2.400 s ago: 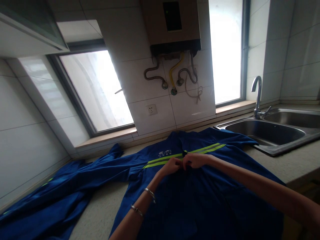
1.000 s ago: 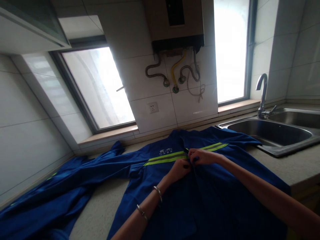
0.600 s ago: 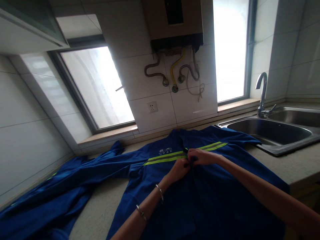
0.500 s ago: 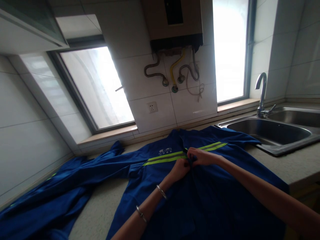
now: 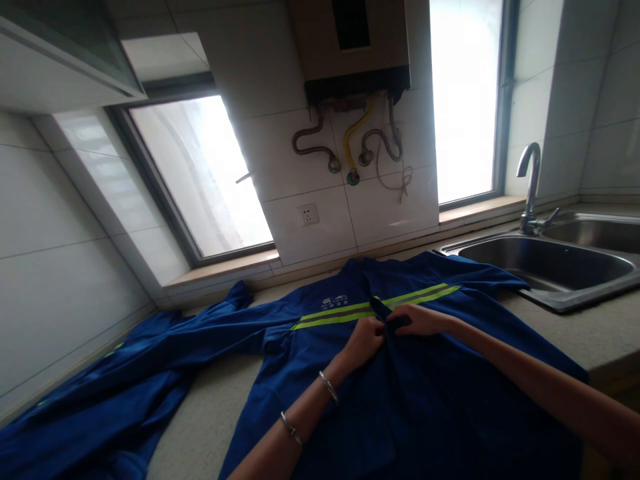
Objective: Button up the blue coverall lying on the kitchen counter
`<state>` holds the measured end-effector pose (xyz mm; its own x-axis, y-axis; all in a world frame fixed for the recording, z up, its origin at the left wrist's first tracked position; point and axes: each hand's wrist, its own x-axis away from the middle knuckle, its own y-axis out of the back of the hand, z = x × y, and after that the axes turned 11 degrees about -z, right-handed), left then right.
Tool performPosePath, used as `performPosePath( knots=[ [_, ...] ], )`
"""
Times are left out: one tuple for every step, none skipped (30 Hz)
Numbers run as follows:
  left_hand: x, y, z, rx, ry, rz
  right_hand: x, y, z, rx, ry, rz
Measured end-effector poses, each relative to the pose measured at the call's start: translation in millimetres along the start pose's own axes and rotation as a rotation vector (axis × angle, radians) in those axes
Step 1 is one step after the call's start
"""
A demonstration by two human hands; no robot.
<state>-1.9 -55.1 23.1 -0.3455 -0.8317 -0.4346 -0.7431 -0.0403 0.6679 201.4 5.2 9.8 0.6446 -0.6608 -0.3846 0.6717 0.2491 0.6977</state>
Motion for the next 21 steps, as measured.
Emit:
performPosePath(
  knots=[
    [-0.2, 1.8, -0.7, -0.008, -0.008, 0.009, 0.2, 0.0, -2.2, -0.045, -0.016, 0.001],
    [-0.3, 3.8, -1.0, -0.002, -0.012, 0.019, 0.2, -0.3, -3.8, -0.098, -0.034, -0.005],
    [-0.4, 5.8, -1.1, 0.018, -0.015, 0.027, 0.0, -0.6, -4.5, -0.161, -0.056, -0.016],
    [-0.4, 7.5, -0.8, 0.044, -0.016, 0.026, -0.2, -1.1, -4.4, -0.232, -0.079, -0.028],
    [-0.2, 8.9, -0.1, 0.072, -0.011, 0.022, -0.5, -1.6, -3.4, -0.303, -0.101, -0.04],
    [0.0, 9.8, 1.0, 0.099, 0.004, 0.012, -0.7, -2.2, -1.9, -0.369, -0.118, -0.048],
    [0.3, 10.1, 2.3, 0.128, 0.033, 0.001, -1.0, -2.8, -0.2, -0.423, -0.129, -0.052],
    [0.7, 9.8, 3.8, 0.159, 0.073, -0.008, -1.3, -3.6, 1.4, -0.46, -0.136, -0.054],
    [1.1, 9.0, 5.2, 0.196, 0.12, -0.013, -1.6, -4.4, 2.7, -0.476, -0.137, -0.056],
    [1.5, 7.8, 6.4, 0.24, 0.171, -0.018, -2.1, -5.4, 3.6, -0.476, -0.134, -0.063],
    [1.8, 6.3, 7.3, 0.291, 0.22, -0.028, -2.6, -6.5, 4.1, -0.467, -0.129, -0.077],
    [2.1, 4.6, 7.6, 0.346, 0.265, -0.045, -3.3, -7.7, 4.3, -0.454, -0.124, -0.096],
    [2.4, 2.9, 7.6, 0.401, 0.306, -0.069, -4.0, -9.1, 4.3, -0.44, -0.119, -0.118],
    [2.7, 1.2, 7.2, 0.452, 0.344, -0.098, -4.7, -10.5, 4.4, -0.426, -0.119, -0.137],
    [3.0, -0.5, 6.7, 0.499, 0.379, -0.127, -5.3, -11.8, 4.5, -0.413, -0.123, -0.153],
    [3.5, -2.1, 6.2, 0.54, 0.409, -0.153, -5.9, -13.1, 4.8, -0.399, -0.128, -0.168],
    [4.2, -3.6, 6.0, 0.574, 0.433, -0.171, -6.2, -14.3, 5.2, -0.382, -0.131, -0.181],
    [5.1, -5.0, 6.1, 0.601, 0.45, -0.18, -6.4, -15.4, 5.8, -0.363, -0.13, -0.193],
    [6.0, -6.4, 6.5, 0.621, 0.46, -0.185, -6.4, -16.3, 6.3, -0.342, -0.125, -0.205],
    [7.1, -7.5, 7.3, 0.635, 0.462, -0.185, -6.3, -17.0, 6.9, -0.319, -0.117, -0.215],
    [8.1, -8.5, 8.3, 0.643, 0.458, -0.186, -6.1, -17.4, 7.3, -0.298, -0.107, -0.223]
  ],
)
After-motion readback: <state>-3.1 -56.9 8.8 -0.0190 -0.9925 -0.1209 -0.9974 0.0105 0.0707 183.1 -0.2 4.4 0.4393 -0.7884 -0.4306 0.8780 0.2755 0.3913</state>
